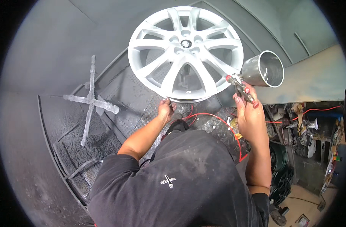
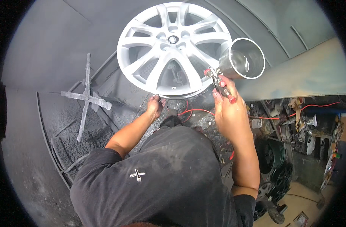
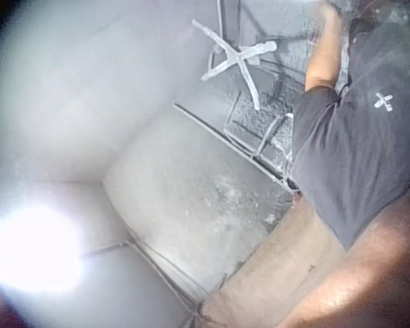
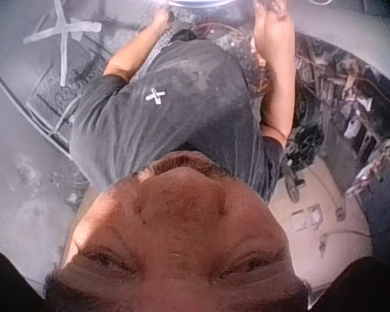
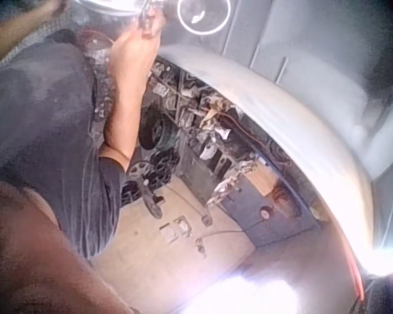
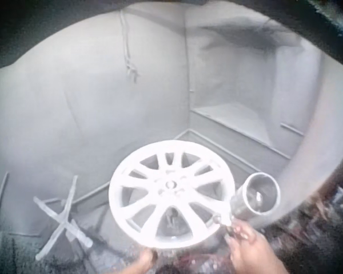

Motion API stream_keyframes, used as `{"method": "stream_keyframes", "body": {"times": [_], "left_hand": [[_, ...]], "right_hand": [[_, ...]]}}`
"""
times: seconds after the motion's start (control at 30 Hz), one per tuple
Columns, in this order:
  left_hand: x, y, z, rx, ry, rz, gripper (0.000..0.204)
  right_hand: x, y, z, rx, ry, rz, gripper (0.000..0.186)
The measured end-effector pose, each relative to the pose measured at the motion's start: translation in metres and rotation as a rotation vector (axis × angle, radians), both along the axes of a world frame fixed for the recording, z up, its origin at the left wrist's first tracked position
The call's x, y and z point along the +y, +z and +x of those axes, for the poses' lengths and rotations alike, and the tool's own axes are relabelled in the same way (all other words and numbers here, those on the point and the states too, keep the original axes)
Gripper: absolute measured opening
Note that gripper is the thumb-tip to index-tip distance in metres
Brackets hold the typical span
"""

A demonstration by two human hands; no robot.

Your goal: The person paints a car wheel by first cleaning it with a cloth, then applying a liquid from a container, and finally using a spray gun to apply a silver finish across the entire surface.

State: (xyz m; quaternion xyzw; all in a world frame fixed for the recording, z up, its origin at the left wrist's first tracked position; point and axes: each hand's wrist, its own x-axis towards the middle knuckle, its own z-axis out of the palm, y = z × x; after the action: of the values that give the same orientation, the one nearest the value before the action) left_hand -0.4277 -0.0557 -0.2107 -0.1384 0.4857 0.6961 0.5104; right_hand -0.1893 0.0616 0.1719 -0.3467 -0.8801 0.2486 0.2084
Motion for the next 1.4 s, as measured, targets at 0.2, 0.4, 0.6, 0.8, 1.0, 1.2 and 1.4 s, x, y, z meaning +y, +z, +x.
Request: {"method": "stream_keyframes", "body": {"times": [0.2, 0.4, 0.6, 0.8, 1.0, 1.2, 1.4], "left_hand": [[0.012, 0.006, 0.035, -0.041, -0.189, -0.051, 0.014], [0.019, 0.019, 0.046, -0.116, -0.389, -0.046, 0.019], [0.003, -0.002, 0.028, -0.105, -0.270, 0.024, 0.015], [-0.002, -0.049, -0.029, -0.040, -0.098, -0.032, 0.018], [0.010, 0.011, -0.076, 0.059, 0.023, -0.115, 0.023], [0.016, -0.005, -0.055, 0.073, 0.024, -0.117, 0.036], [0.026, 0.001, 0.009, -0.094, 0.055, -0.091, 0.040]], "right_hand": [[0.003, 0.002, -0.019, 0.026, 0.041, 0.027, 0.023], [-0.012, 0.009, -0.003, -0.038, 0.169, -0.142, 0.024], [-0.031, 0.024, 0.003, 0.030, 0.296, -0.484, 0.035], [-0.033, 0.008, -0.014, 0.023, 0.313, -0.389, 0.029], [-0.009, -0.004, -0.015, 0.020, 0.156, -0.144, 0.027], [0.013, 0.003, -0.015, -0.011, 0.015, -0.005, 0.028], [0.018, -0.001, -0.028, 0.032, 0.036, -0.019, 0.027]]}}
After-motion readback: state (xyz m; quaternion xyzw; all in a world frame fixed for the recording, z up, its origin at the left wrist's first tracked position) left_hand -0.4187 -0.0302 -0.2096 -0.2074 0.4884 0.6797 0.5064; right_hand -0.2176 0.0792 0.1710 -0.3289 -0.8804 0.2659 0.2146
